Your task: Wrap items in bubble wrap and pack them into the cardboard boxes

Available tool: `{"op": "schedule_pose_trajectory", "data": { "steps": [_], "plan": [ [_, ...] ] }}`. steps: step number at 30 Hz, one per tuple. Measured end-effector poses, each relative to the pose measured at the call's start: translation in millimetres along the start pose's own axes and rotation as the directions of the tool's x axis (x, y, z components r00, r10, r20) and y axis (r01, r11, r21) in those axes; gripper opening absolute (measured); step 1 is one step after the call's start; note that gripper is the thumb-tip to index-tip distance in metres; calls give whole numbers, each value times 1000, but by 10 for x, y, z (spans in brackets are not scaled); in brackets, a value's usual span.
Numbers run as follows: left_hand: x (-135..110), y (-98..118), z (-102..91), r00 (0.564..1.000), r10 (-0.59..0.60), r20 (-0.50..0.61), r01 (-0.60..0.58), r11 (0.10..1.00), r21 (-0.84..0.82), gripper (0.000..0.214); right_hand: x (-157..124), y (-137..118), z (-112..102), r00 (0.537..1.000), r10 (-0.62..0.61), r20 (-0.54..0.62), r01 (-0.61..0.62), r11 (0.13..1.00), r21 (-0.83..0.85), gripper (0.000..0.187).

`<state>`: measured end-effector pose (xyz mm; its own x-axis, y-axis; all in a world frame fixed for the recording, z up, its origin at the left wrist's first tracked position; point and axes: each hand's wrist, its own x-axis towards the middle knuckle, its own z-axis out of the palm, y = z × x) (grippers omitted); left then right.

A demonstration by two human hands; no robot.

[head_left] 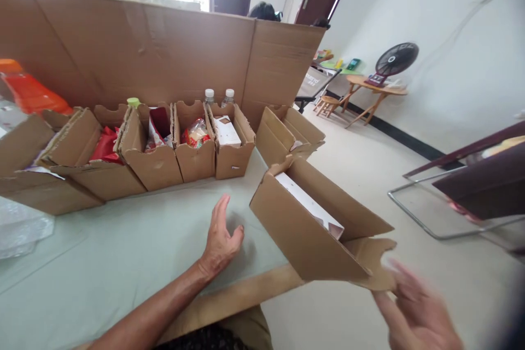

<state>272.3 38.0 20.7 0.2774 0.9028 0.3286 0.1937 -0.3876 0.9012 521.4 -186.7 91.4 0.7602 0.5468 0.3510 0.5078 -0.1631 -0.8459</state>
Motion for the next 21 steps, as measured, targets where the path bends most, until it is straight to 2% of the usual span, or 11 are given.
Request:
{"op": "schedule_pose_trajectory", "data": {
  "steps": [1, 2, 3, 5, 7, 8, 10, 13, 16, 19, 21],
  "plan": [
    [41, 77, 9, 1000, -3, 30, 4, 1000, -28, 80, -70, 97, -116, 996, 49, -77, -45, 997, 62, 67],
    [88, 153, 28, 998, -4, 68, 8, 999, -53, 82, -117, 189, -200, 992, 75, -103, -64, 992, 109, 76],
    [139, 225, 60, 993, -6, 114, 15, 997, -76, 84, -146, 272, -251, 993, 91, -72, -81, 988, 129, 81],
    [230, 344, 152, 975, -15, 221, 43, 992, -120, 89, -174, 402, -248, 989, 125, 78, -132, 987, 92, 83],
    [277, 411, 260, 951, -23, 307, 77, 983, -165, 93, -188, 471, -118, 966, 167, 199, -171, 985, 2, 81],
    [277, 424, 306, 945, -25, 326, 90, 978, -186, 93, -195, 481, -20, 959, 176, 223, -174, 984, -27, 78],
    [227, 414, 356, 949, -25, 314, 98, 971, -218, 92, -207, 456, 206, 968, 151, 200, -146, 988, -39, 72],
    [49, 339, 271, 976, -40, 212, 86, 973, -214, 85, -185, 322, 534, 983, 56, 172, -55, 998, -13, 66],
    [-188, 237, -12, 992, -120, 46, 126, 978, -167, 78, -94, 86, 845, 957, -43, 286, 37, 999, 28, 53],
    [-402, 133, -432, 962, -214, -171, 191, 971, -142, 74, 26, -241, 1215, 890, -143, 432, 108, 989, 104, 44],
    [-508, 74, -736, 921, -256, -295, 227, 965, -128, 75, 86, -463, 1474, 816, -225, 533, 140, 971, 195, 47]
  ]
}}
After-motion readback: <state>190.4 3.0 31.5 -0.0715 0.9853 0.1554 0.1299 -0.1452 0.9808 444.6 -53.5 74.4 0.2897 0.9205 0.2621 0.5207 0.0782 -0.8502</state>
